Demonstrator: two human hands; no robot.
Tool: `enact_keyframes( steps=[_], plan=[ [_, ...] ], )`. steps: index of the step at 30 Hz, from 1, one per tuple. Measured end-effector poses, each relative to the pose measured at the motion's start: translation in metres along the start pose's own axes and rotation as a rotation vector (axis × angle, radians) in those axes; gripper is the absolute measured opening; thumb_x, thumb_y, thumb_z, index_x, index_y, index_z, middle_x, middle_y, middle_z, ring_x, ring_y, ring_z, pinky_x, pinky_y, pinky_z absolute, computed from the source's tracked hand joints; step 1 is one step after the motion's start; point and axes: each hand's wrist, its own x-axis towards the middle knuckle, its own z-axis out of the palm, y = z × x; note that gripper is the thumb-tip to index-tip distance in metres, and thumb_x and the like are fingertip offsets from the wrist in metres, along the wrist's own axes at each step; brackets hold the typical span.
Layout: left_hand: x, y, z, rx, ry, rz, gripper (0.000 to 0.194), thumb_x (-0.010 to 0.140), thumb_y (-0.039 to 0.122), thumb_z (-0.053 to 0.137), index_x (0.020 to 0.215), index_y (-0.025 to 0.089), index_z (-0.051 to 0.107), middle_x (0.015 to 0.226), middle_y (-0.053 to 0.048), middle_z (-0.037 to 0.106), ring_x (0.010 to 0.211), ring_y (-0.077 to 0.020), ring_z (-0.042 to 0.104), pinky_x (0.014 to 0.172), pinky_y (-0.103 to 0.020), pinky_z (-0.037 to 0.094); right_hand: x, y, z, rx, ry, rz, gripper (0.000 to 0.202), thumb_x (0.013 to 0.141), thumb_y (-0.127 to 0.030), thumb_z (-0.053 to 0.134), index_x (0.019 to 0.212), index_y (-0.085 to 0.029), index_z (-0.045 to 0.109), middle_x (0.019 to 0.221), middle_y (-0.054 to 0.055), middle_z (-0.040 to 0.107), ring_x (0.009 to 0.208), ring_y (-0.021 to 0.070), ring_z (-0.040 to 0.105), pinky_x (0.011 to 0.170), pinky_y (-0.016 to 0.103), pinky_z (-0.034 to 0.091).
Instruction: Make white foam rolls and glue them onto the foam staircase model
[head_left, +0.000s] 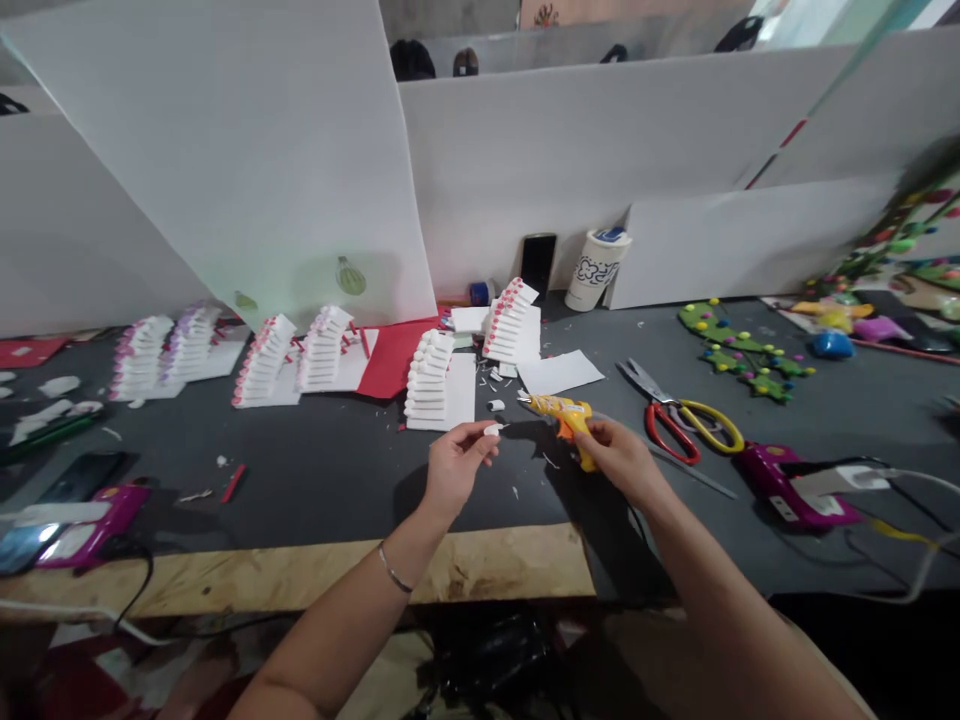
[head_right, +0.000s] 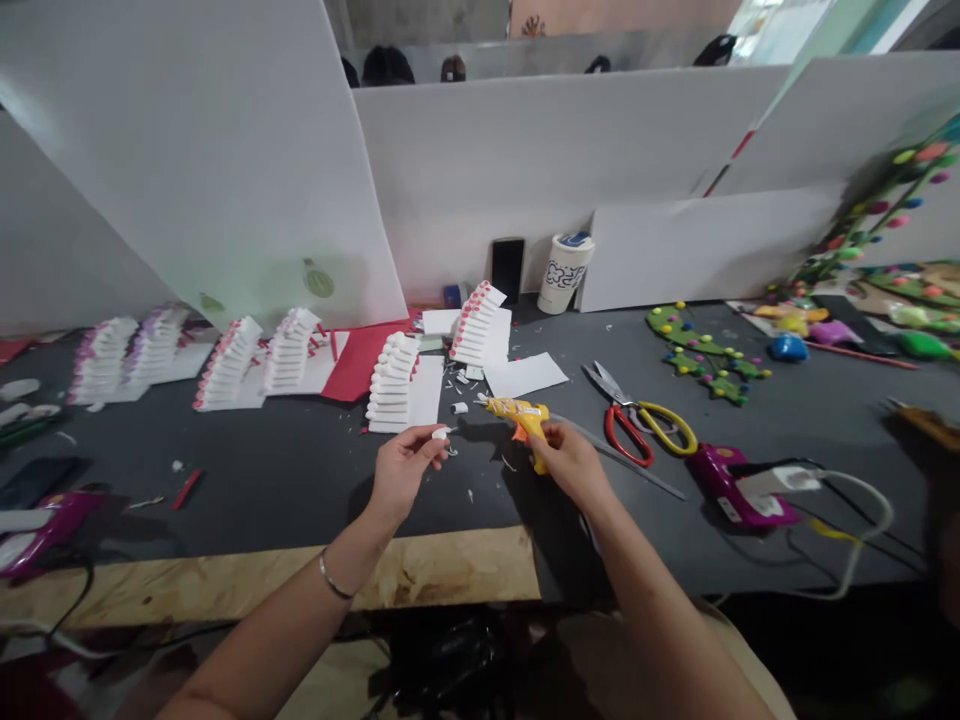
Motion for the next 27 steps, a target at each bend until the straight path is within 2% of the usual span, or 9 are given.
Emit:
enact_keyframes(
  steps=[3, 5, 10, 13, 16, 19, 22, 27],
  plan=[
    [0.004, 0.001, -0.003, -0.097, 0.035, -0.055, 0.032, 0.061, 0.034, 0.079, 0.084, 0.013, 0.073, 0.065, -0.002, 0.068, 0.052, -0.0088, 0.056, 0.045, -0.019, 0.041, -0.009, -0.012, -0.001, 0.287, -0.083, 0.058, 0.052, 0.056, -0.062, 0.073, 0.082, -0.019, 0.060, 0.067, 0.001, 0.065, 0.055, 0.0147, 0.058, 0.050, 0.025, 0.044],
    [0.006, 0.002, -0.005, -0.171, 0.049, -0.100, 0.035, 0.059, 0.036, 0.081, 0.084, 0.012, 0.073, 0.065, -0.003, 0.067, 0.052, -0.0084, 0.055, 0.044, -0.019, 0.039, -0.016, -0.019, -0.003, 0.347, -0.130, 0.074, 0.048, 0.056, -0.058, 0.077, 0.078, -0.019, 0.060, 0.063, 0.000, 0.061, 0.054, 0.0130, 0.054, 0.049, 0.024, 0.042],
    [0.007, 0.004, -0.007, -0.296, 0.040, -0.202, 0.035, 0.057, 0.039, 0.084, 0.074, 0.012, 0.070, 0.064, -0.001, 0.065, 0.051, -0.0053, 0.052, 0.044, -0.016, 0.036, -0.026, -0.029, -0.012, 0.462, -0.156, 0.137, 0.046, 0.052, -0.050, 0.083, 0.075, -0.021, 0.057, 0.063, -0.001, 0.057, 0.053, 0.0126, 0.051, 0.048, 0.025, 0.040],
    [0.007, 0.005, -0.008, -0.339, 0.003, -0.258, 0.037, 0.054, 0.040, 0.086, 0.071, 0.012, 0.069, 0.062, 0.001, 0.063, 0.051, -0.0037, 0.051, 0.044, -0.015, 0.035, -0.029, -0.034, -0.014, 0.515, -0.259, 0.088, 0.045, 0.057, -0.057, 0.079, 0.070, -0.020, 0.057, 0.058, -0.001, 0.052, 0.052, 0.0129, 0.047, 0.048, 0.027, 0.038],
    [0.006, 0.004, -0.008, -0.369, -0.022, -0.296, 0.038, 0.054, 0.040, 0.086, 0.072, 0.012, 0.069, 0.063, 0.001, 0.063, 0.051, -0.0032, 0.051, 0.044, -0.014, 0.035, -0.032, -0.037, -0.012, 0.596, -0.283, 0.053, 0.042, 0.062, -0.058, 0.075, 0.073, -0.021, 0.060, 0.059, -0.001, 0.050, 0.051, 0.0120, 0.043, 0.046, 0.027, 0.036],
    [0.006, 0.003, -0.008, -0.369, -0.032, -0.308, 0.037, 0.055, 0.040, 0.086, 0.072, 0.012, 0.069, 0.063, 0.001, 0.063, 0.051, -0.0034, 0.051, 0.045, -0.015, 0.035, -0.037, -0.034, -0.008, 0.514, -0.266, 0.045, 0.037, 0.067, -0.053, 0.074, 0.085, -0.022, 0.064, 0.066, 0.000, 0.058, 0.048, 0.0104, 0.042, 0.042, 0.025, 0.033],
    [0.005, 0.003, -0.006, -0.345, -0.030, -0.315, 0.039, 0.053, 0.041, 0.087, 0.073, 0.012, 0.069, 0.063, 0.001, 0.064, 0.050, -0.0036, 0.050, 0.045, -0.016, 0.035, -0.045, -0.030, -0.003, 0.316, -0.276, 0.020, 0.038, 0.072, -0.052, 0.069, 0.095, -0.021, 0.068, 0.073, 0.003, 0.065, 0.048, 0.0110, 0.047, 0.043, 0.025, 0.038],
    [0.003, 0.005, -0.004, -0.291, 0.001, -0.293, 0.043, 0.052, 0.040, 0.087, 0.080, 0.013, 0.072, 0.063, 0.001, 0.065, 0.050, -0.0045, 0.051, 0.046, -0.017, 0.035, -0.058, -0.036, 0.009, 0.110, -0.201, -0.150, 0.029, 0.071, -0.049, 0.068, 0.078, -0.020, 0.069, 0.067, 0.003, 0.068, 0.060, 0.0174, 0.062, 0.055, 0.028, 0.051]
  ],
)
